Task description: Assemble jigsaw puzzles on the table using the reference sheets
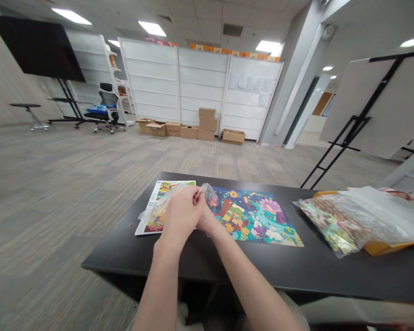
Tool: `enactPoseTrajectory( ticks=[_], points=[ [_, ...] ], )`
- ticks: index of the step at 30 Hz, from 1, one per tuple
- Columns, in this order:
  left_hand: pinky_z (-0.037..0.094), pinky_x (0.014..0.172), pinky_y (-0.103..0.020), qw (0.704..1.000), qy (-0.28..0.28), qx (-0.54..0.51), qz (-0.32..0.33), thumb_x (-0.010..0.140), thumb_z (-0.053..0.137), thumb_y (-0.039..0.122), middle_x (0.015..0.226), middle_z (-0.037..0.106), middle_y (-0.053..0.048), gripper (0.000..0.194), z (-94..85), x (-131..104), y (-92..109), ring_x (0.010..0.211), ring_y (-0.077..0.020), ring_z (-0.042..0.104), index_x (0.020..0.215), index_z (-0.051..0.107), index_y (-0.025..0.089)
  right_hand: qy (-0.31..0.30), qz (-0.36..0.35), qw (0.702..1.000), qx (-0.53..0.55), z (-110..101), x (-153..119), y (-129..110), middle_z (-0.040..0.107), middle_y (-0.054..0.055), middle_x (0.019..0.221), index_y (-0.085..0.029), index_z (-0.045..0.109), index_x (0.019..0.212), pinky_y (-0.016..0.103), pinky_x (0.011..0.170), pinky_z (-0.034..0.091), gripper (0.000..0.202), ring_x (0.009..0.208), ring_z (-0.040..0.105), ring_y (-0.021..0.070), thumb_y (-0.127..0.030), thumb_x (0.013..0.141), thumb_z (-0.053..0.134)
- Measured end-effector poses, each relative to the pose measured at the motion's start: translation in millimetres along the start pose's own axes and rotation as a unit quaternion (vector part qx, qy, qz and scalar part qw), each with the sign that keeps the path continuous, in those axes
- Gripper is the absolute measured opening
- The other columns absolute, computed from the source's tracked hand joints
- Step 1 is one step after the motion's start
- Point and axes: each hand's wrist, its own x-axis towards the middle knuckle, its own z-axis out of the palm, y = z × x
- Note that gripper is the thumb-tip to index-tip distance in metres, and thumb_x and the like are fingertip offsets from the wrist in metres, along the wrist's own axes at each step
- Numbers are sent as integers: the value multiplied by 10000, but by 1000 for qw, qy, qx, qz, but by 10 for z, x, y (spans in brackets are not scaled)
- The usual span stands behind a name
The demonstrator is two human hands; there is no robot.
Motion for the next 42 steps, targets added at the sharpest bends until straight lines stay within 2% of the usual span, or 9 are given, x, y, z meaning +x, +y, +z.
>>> enactPoseTrajectory(
  ticks=[4, 7, 10, 13, 18, 21, 25, 32, 42],
  points=[
    [491, 745, -309, 1000, 17, -10, -3, 897, 548, 236, 860, 753, -44, 180, 12, 11, -58, 757, -206, 676, 919, 725, 207, -42, -21, 998, -41, -406, -129, -68, 737, 49, 1012, -236, 732, 961, 351, 877, 535, 175, 953, 673, 227, -267, 887, 577],
    [519, 767, -318, 998, 55, -13, -5, 890, 556, 201, 903, 736, -49, 204, 30, 6, -58, 784, -205, 681, 1026, 708, 193, -31, 92, 986, -138, -906, -380, -33, 747, 53, 882, -203, 731, 913, 314, 761, 522, 187, 814, 688, 207, -297, 910, 570],
    [538, 807, -327, 992, 121, -5, 27, 860, 594, 153, 1044, 698, -68, 328, 56, -35, 95, 858, -205, 678, 1182, 649, 188, 45, 201, 926, -315, -1306, -661, 123, 740, 88, 878, -179, 728, 887, 336, 779, 491, 204, 837, 686, 238, -301, 924, 569],
    [540, 833, -315, 985, 150, -27, 77, 880, 604, 139, 1073, 684, -70, 302, 117, -125, 387, 887, -192, 676, 1174, 637, 196, 62, 269, 856, -437, -1429, -852, 288, 701, 173, 1050, -138, 726, 1009, 371, 871, 470, 308, 1004, 662, 304, -411, 904, 630],
    [553, 768, -323, 980, -161, 59, 96, 932, 587, 177, 960, 729, -75, 153, 403, -306, 696, 867, -232, 719, 1053, 680, 192, 23, 297, 831, -469, -1279, -873, 339, 618, 224, 1220, -118, 688, 1133, 386, 925, 440, 437, 1137, 599, 358, -480, 894, 637],
    [567, 798, -385, 943, -269, 174, 90, 918, 614, 176, 1016, 732, -137, 182, 625, -367, 637, 937, -307, 730, 1079, 692, 143, 17, 303, 839, -452, -1251, -833, 309, 618, 206, 1194, -134, 662, 1059, 370, 887, 438, 403, 1106, 597, 343, -474, 846, 701],
    [560, 870, -410, 936, -263, 229, 59, 902, 678, 257, 1092, 711, -194, 289, 802, -374, 489, 1082, -352, 684, 1130, 668, 80, 30, 312, 880, -358, -1315, -840, 308, 666, 79, 946, -194, 561, 966, 301, 719, 418, 381, 875, 627, 249, -366, 738, 813],
    [535, 883, -403, 942, -261, 206, 50, 881, 701, 296, 1108, 703, -165, 308, 838, -327, 393, 1090, -345, 678, 1134, 657, 127, 88, 259, 939, -207, -1378, -902, 370, 595, -39, 654, -244, 464, 826, 269, 602, 365, 169, 626, 580, 172, -200, 825, 627],
    [549, 909, -394, 975, -186, -118, 0, 804, 732, 219, 1083, 752, -88, 273, 893, -256, 274, 1027, -285, 719, 1073, 693, 195, 167, 231, 959, -12, -1617, -962, 330, 628, -41, 619, -242, 512, 865, 261, 525, 365, 267, 537, 554, 160, -419, 758, 680]
  ],
)
